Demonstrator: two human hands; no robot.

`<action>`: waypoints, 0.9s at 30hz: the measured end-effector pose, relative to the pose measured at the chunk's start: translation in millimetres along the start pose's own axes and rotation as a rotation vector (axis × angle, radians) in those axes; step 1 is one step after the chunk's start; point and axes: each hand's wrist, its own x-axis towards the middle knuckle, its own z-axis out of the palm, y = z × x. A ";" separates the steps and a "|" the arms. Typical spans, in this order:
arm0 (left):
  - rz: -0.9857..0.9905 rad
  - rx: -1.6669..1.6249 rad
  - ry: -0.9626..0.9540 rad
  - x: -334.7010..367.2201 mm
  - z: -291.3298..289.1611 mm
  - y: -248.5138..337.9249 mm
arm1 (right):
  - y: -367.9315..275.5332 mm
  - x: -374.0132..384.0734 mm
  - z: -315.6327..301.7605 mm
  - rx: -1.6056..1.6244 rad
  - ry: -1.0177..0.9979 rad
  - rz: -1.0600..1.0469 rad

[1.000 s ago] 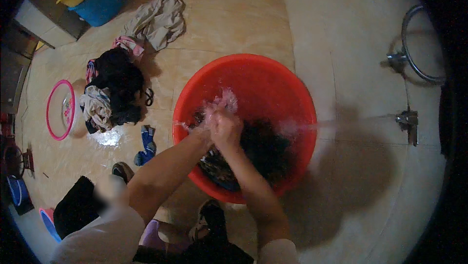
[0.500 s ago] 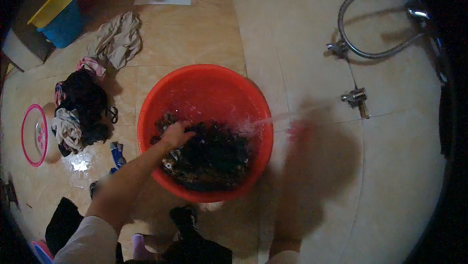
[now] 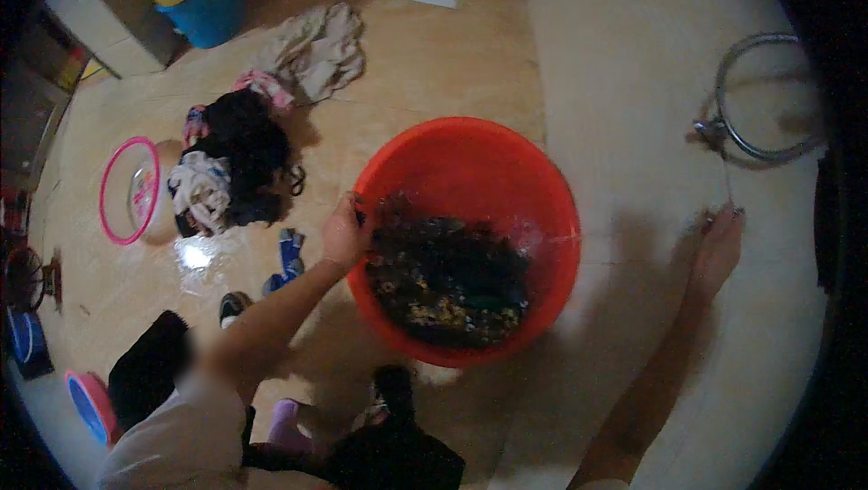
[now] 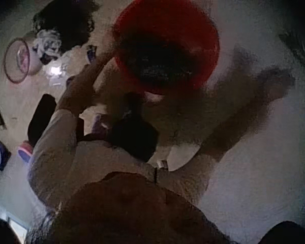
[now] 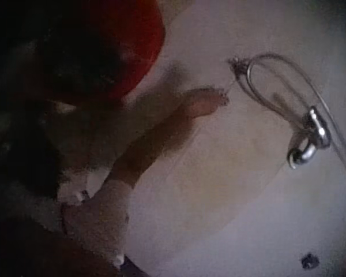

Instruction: The person manually washes clothes by hand in a bathroom. They pick up a dark garment from a pink basin, wring it out, and then transfer it to a red basin filled with water. The person proceeds to agitate and scrub the clothes in the red basin under running water.

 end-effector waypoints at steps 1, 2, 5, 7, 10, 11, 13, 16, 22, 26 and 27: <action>-0.075 -0.108 0.074 -5.3 0.0 -13.3 | -9.7 -13.3 16.5 0.102 -0.038 -0.004; -0.059 -0.075 0.129 -14.3 -0.6 -21.3 | -17.8 -32.4 30.4 0.187 -0.079 -0.009; -0.063 0.044 0.214 -27.1 11.5 -41.7 | -9.7 -136.8 76.7 0.342 -0.228 0.068; -0.179 0.056 0.103 -24.0 15.9 -54.3 | 3.8 -201.2 102.9 0.416 -0.351 0.222; -0.364 -0.267 -0.118 -27.4 19.6 -70.0 | 24.2 -255.6 133.7 0.483 -0.470 0.452; -0.421 -0.459 -0.155 -26.4 24.0 -80.1 | 28.0 -265.4 141.1 0.488 -0.489 0.495; -0.363 -0.616 -0.083 -27.0 52.5 -113.2 | 28.5 -271.3 155.6 0.493 -0.527 0.543; -0.301 -0.608 -0.077 -20.8 46.1 -108.7 | 41.7 -291.6 158.0 0.460 -0.535 0.641; -0.403 -0.299 -0.178 14.9 -13.3 -103.1 | 44.7 -319.9 168.4 0.444 -0.591 0.761; -0.342 -0.402 -0.193 21.9 -28.0 -134.1 | 39.6 -343.6 180.5 0.450 -0.614 0.829; -0.362 -0.442 -0.188 21.8 -31.6 -142.6 | 37.5 -347.9 183.3 0.459 -0.622 0.847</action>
